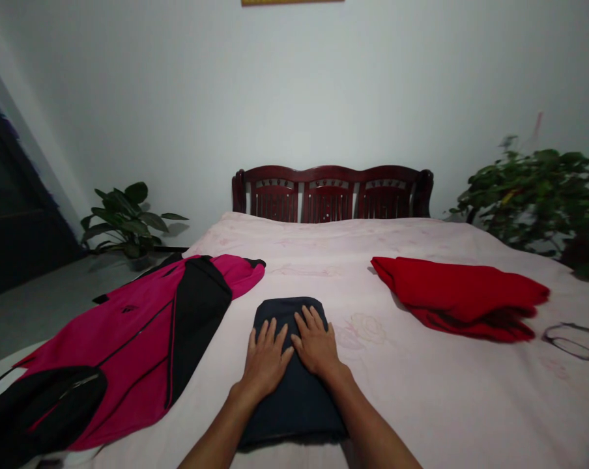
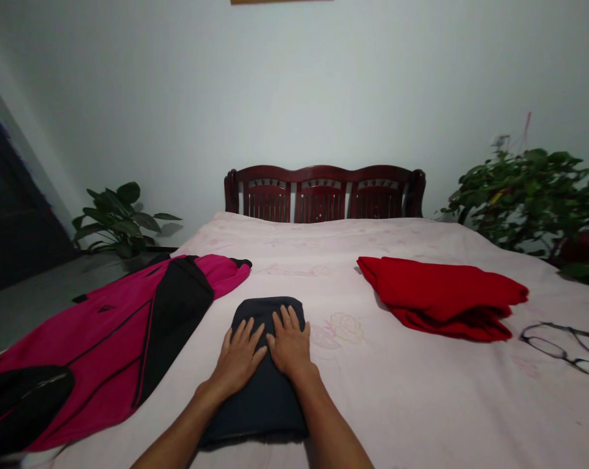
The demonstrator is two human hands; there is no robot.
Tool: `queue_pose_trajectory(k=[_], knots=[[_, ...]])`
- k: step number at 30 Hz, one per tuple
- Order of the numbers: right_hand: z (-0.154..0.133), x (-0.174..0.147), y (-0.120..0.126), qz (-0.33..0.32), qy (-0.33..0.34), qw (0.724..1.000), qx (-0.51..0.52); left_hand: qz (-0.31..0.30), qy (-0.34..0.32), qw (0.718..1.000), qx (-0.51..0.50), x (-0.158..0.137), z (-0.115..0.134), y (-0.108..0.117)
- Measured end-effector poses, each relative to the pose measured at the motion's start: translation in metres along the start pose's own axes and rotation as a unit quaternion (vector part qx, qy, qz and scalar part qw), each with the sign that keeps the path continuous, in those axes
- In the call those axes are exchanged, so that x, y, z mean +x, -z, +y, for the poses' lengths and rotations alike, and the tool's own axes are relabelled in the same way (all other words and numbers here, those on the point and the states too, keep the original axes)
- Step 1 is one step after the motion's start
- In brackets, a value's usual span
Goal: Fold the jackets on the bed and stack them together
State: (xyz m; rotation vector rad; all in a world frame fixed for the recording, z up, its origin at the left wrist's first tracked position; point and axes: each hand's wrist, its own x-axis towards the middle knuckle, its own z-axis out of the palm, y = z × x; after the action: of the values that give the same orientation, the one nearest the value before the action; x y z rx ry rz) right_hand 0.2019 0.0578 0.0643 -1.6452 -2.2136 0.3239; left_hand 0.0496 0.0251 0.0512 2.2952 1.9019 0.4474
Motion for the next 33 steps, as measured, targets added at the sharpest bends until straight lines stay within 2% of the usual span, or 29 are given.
queue_pose_trajectory(k=[2,4,7,8,10,11,13,14,15,16,19,21,24,26,28,33], knots=[[0.004,0.000,0.001,0.024,-0.025,0.997,0.063,0.012,0.013,1.000,0.001,-0.001,-0.007,0.000],[0.011,-0.003,0.005,0.051,-0.091,0.972,0.212,0.034,0.026,0.999,-0.029,-0.003,-0.017,-0.003],[0.023,-0.013,0.014,0.053,-0.191,0.883,0.426,0.081,0.053,0.986,-0.133,-0.007,-0.035,-0.013],[0.026,-0.018,0.018,0.045,-0.203,0.863,0.460,0.098,0.067,0.977,-0.179,-0.008,-0.041,-0.016],[0.030,-0.027,0.024,-0.012,-0.201,0.833,0.516,0.121,0.095,0.952,-0.265,-0.009,-0.049,-0.021],[0.029,-0.032,0.026,-0.054,-0.200,0.802,0.560,0.127,0.102,0.940,-0.301,-0.009,-0.051,-0.022],[0.025,-0.039,0.026,-0.127,-0.201,0.716,0.656,0.136,0.106,0.919,-0.356,-0.009,-0.053,-0.020],[0.021,-0.041,0.025,-0.144,-0.201,0.674,0.696,0.138,0.106,0.910,-0.377,-0.009,-0.053,-0.018],[0.017,-0.043,0.022,-0.139,-0.201,0.645,0.724,0.140,0.107,0.901,-0.396,-0.009,-0.053,-0.015],[0.014,-0.044,0.018,-0.116,-0.202,0.631,0.740,0.141,0.110,0.893,-0.413,-0.010,-0.053,-0.013],[0.009,-0.045,0.008,-0.035,-0.214,0.611,0.761,0.143,0.134,0.862,-0.467,-0.012,-0.056,-0.009],[0.013,-0.046,0.011,0.002,-0.218,0.602,0.768,0.146,0.164,0.824,-0.522,-0.012,-0.059,-0.011],[0.032,-0.050,0.036,0.051,-0.199,0.596,0.776,0.160,0.198,0.768,-0.588,-0.009,-0.063,-0.016],[0.051,-0.051,0.067,0.102,-0.184,0.595,0.776,0.165,0.204,0.756,-0.600,-0.006,-0.064,-0.020],[0.075,-0.049,0.105,0.172,-0.173,0.595,0.766,0.162,0.208,0.765,-0.587,-0.003,-0.065,-0.022],[0.155,-0.024,0.207,0.392,-0.128,0.583,0.700,0.139,0.206,0.848,-0.469,-0.001,-0.066,-0.023]])
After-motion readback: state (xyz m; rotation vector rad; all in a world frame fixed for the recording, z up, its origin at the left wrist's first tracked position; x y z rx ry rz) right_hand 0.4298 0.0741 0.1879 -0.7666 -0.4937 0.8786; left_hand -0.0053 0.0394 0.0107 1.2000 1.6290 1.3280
